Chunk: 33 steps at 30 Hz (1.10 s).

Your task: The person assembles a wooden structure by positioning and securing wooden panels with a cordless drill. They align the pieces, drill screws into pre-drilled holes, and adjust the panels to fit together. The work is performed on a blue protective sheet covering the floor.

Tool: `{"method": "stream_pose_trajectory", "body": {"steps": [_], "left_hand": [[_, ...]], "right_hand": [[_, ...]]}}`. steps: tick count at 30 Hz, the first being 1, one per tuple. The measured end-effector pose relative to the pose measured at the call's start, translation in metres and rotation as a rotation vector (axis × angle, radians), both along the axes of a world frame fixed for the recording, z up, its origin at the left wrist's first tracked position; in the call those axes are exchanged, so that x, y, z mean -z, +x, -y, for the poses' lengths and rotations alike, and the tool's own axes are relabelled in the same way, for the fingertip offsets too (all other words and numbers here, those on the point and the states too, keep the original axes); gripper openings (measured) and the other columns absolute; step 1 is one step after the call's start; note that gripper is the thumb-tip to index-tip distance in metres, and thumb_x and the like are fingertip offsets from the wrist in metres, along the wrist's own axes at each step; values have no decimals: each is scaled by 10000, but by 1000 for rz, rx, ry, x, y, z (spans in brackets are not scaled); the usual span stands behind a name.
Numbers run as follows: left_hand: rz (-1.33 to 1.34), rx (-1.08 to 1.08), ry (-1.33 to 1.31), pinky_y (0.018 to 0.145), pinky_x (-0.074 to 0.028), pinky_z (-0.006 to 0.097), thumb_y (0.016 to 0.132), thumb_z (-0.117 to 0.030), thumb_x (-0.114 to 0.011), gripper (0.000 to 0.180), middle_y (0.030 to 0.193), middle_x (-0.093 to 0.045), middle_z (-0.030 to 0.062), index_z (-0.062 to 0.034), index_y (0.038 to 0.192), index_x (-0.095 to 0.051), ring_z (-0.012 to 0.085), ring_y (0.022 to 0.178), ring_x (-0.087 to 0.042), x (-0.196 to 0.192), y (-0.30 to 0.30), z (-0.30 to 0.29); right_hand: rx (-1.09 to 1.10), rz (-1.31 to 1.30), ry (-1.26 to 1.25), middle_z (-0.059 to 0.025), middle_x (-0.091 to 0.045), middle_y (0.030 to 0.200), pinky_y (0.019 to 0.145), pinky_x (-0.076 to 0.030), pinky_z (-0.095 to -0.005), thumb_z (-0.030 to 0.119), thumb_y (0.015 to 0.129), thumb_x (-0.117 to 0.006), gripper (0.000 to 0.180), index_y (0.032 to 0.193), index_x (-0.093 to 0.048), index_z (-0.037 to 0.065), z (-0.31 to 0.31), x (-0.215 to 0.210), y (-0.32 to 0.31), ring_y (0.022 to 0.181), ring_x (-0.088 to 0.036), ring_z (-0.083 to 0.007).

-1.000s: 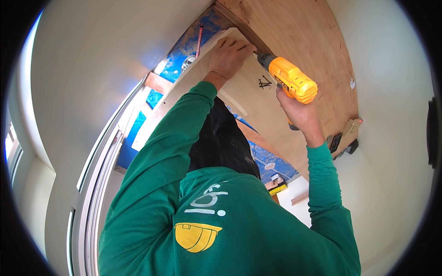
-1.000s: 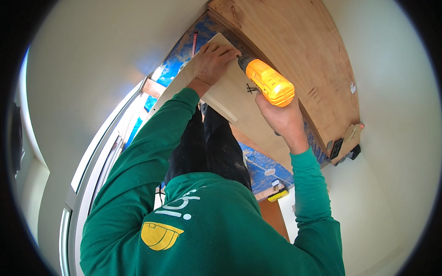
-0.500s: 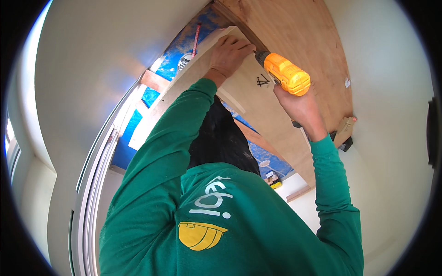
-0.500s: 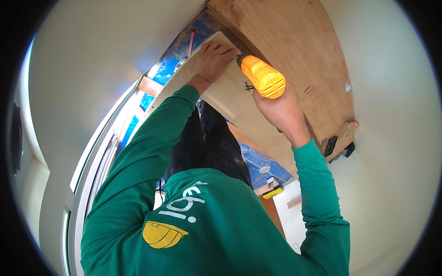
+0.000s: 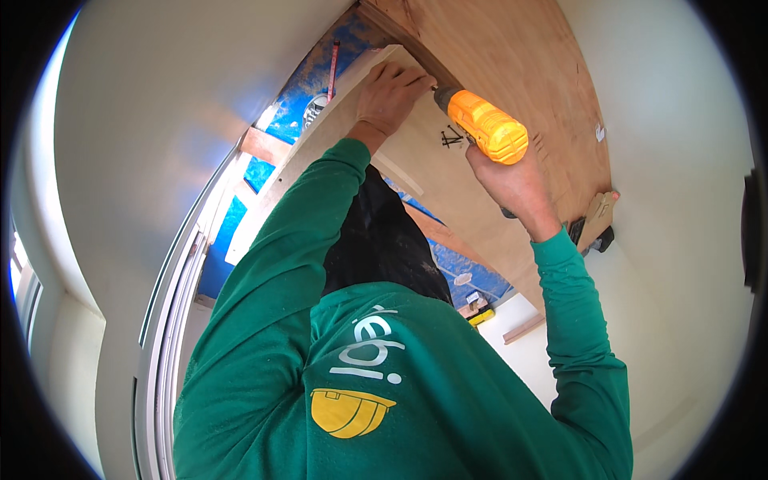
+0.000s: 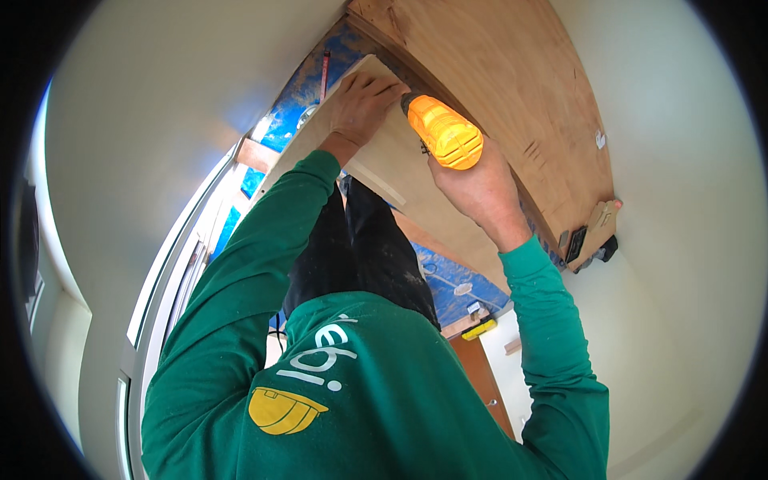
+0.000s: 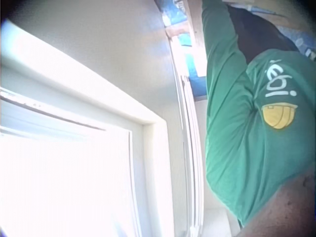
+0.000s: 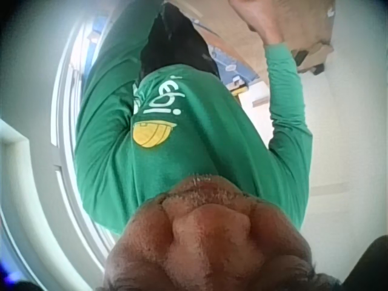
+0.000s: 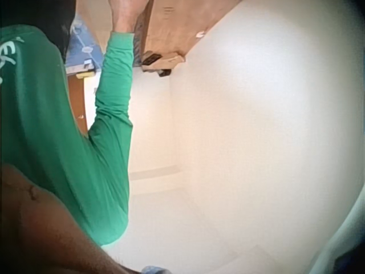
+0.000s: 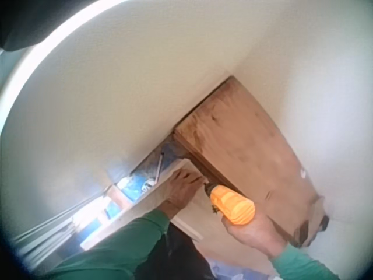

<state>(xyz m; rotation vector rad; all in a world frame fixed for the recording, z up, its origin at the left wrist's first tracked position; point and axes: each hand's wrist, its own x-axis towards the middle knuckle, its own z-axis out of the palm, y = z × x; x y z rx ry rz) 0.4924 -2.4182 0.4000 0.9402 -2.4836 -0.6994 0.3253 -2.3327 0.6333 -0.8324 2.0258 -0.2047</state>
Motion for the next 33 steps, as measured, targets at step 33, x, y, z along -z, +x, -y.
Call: {"method": "stream_pose_trajectory", "body": {"steps": [33], "left_hand": [[116, -135, 105, 1381, -130, 630, 1077, -291, -592, 546, 1643, -533, 114, -151, 1604, -569, 397, 1632, -363, -7, -6, 4]], "right_hand": [[34, -88, -35, -269, -784, 957, 821, -610, -570, 308, 885, -862, 347, 1058, -742, 32, 0, -11, 28, 964, -755, -502]]}}
